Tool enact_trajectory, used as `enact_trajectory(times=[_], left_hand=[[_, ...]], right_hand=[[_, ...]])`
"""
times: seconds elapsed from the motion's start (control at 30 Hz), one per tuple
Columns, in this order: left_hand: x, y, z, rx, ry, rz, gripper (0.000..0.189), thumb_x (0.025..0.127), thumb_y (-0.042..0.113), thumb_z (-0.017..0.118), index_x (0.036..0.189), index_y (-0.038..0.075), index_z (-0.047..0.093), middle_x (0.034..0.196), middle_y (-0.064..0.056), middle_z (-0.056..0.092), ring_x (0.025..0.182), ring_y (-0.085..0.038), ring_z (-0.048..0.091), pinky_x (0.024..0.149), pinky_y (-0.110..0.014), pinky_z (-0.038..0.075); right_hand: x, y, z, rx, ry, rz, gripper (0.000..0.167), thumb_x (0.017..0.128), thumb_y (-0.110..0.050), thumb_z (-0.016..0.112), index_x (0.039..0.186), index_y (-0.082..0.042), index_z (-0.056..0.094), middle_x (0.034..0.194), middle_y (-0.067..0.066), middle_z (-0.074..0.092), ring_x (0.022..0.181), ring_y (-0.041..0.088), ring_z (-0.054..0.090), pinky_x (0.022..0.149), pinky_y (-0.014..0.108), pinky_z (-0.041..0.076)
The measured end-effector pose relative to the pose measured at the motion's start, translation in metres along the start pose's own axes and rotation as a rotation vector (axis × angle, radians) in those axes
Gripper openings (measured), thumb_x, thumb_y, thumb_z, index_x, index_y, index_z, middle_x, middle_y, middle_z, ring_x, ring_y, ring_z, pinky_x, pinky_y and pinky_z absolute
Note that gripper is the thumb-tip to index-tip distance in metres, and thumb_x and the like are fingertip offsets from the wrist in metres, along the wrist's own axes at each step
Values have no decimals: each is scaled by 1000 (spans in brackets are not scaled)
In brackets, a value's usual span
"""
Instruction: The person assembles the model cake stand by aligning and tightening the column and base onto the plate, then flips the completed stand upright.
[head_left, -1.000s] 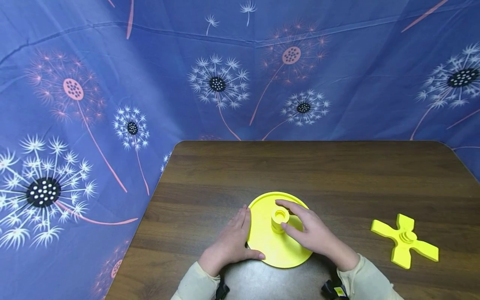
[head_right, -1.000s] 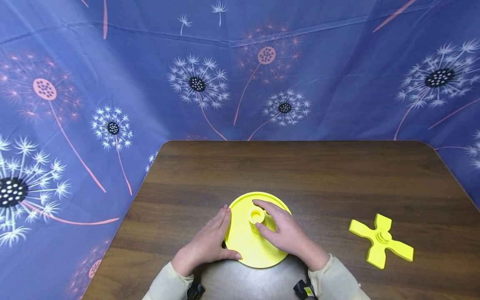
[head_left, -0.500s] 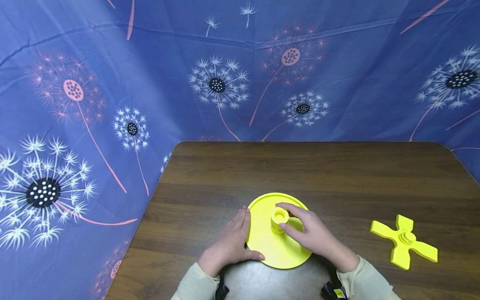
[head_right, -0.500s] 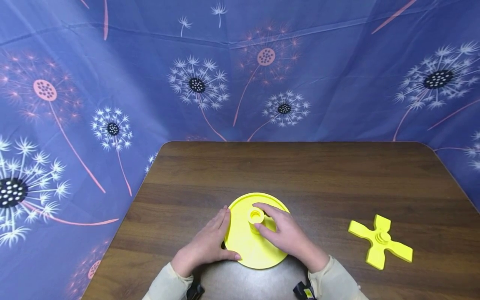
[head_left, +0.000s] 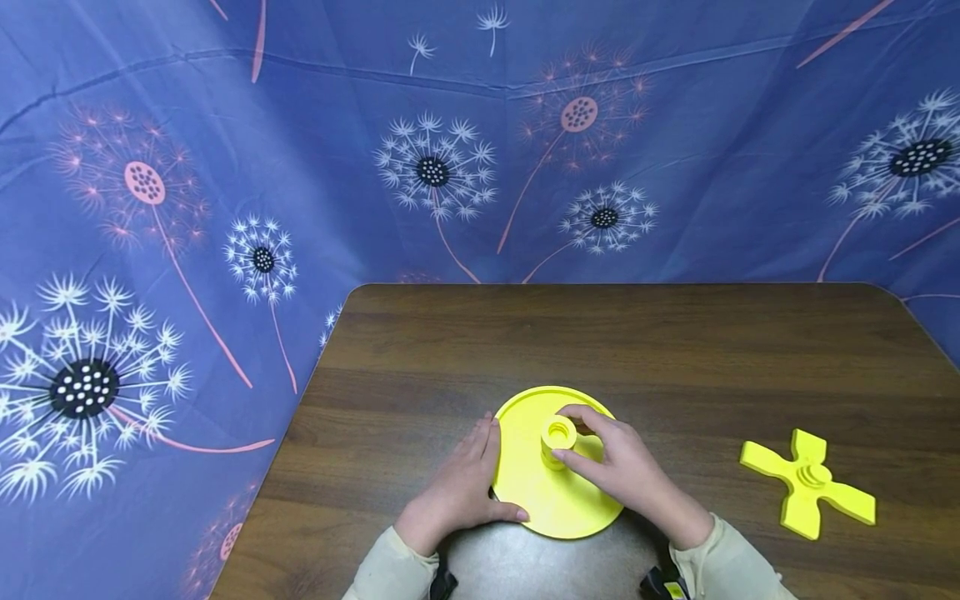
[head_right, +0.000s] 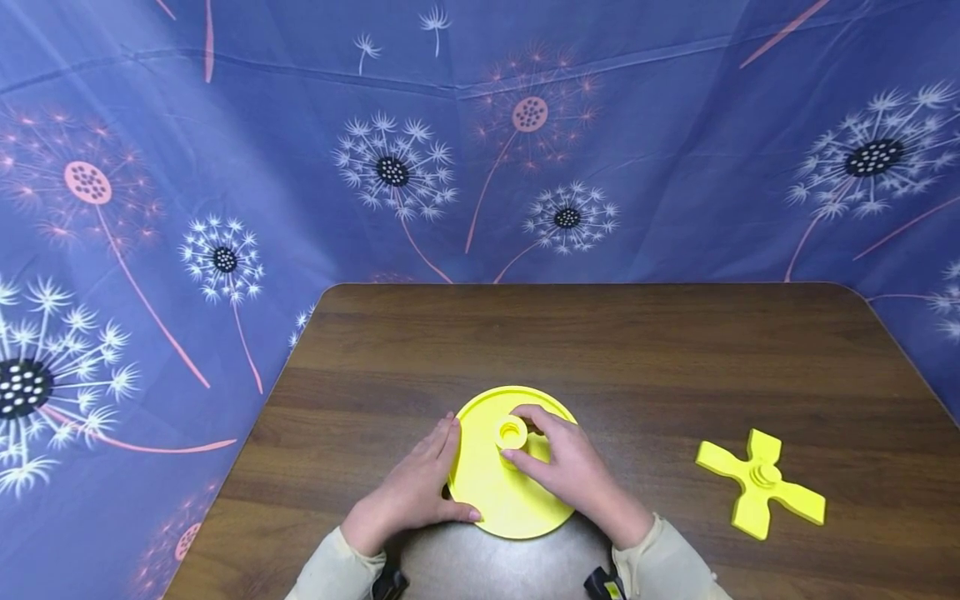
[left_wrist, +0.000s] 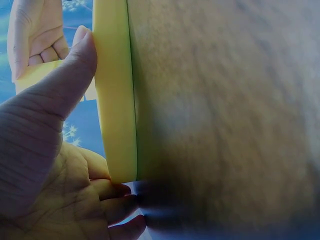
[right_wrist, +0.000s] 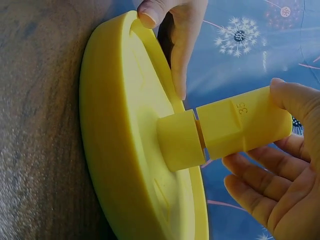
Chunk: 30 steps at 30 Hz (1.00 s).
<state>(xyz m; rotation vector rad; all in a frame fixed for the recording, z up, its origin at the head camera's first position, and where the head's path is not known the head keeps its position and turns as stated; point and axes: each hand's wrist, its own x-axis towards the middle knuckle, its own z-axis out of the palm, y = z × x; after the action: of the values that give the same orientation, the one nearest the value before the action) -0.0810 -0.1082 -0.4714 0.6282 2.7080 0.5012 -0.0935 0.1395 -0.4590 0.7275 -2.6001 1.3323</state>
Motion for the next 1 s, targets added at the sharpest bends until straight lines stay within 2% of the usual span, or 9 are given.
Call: enact_trajectory(times=[0.3,0.43,0.57,0.77,1.0], left_hand=[[-1,0,0,-2,2,3,126,72,67,73,154,-3,9,161,-20,9,148,-30,13,116,-44,22],[0,0,0,-6,-2,-3,126,72,66,74,154,-3,8,161,-20,8,148,-30,13,116,-45,23],[0,0,0,-10,-4,-6,126,72,65,74,154,-3,8,161,-20,8,148,-30,13,116,-45,22],[0,1,-1,-19,-12,-13,126,72,65,74,155,-2,7,161,-19,7,148,-30,12,117,-45,22],[0,1,0,-18,-5,-11,126,72,64,75,154,-3,8,161,-20,7,148,-31,12,116,-46,22]], right_hand=[[0,-1,2,-28,28,17,44,78,-21,83,115,-13,60,102,-10,65,94,7,63,83,38,56],[0,0,1,-55,27,19,47,80,-24,81,120,-13,59,107,-5,67,95,11,64,83,40,56],[0,0,-1,-68,-4,17,50,86,-27,76,131,-16,56,121,1,65,102,14,62,86,43,53],[0,-3,-4,-35,-67,22,53,91,-24,69,140,-18,51,137,-4,55,122,16,53,97,47,46],[0,-2,-4,-2,-110,3,51,92,-17,66,140,-12,51,136,-1,57,127,21,51,99,51,45]])
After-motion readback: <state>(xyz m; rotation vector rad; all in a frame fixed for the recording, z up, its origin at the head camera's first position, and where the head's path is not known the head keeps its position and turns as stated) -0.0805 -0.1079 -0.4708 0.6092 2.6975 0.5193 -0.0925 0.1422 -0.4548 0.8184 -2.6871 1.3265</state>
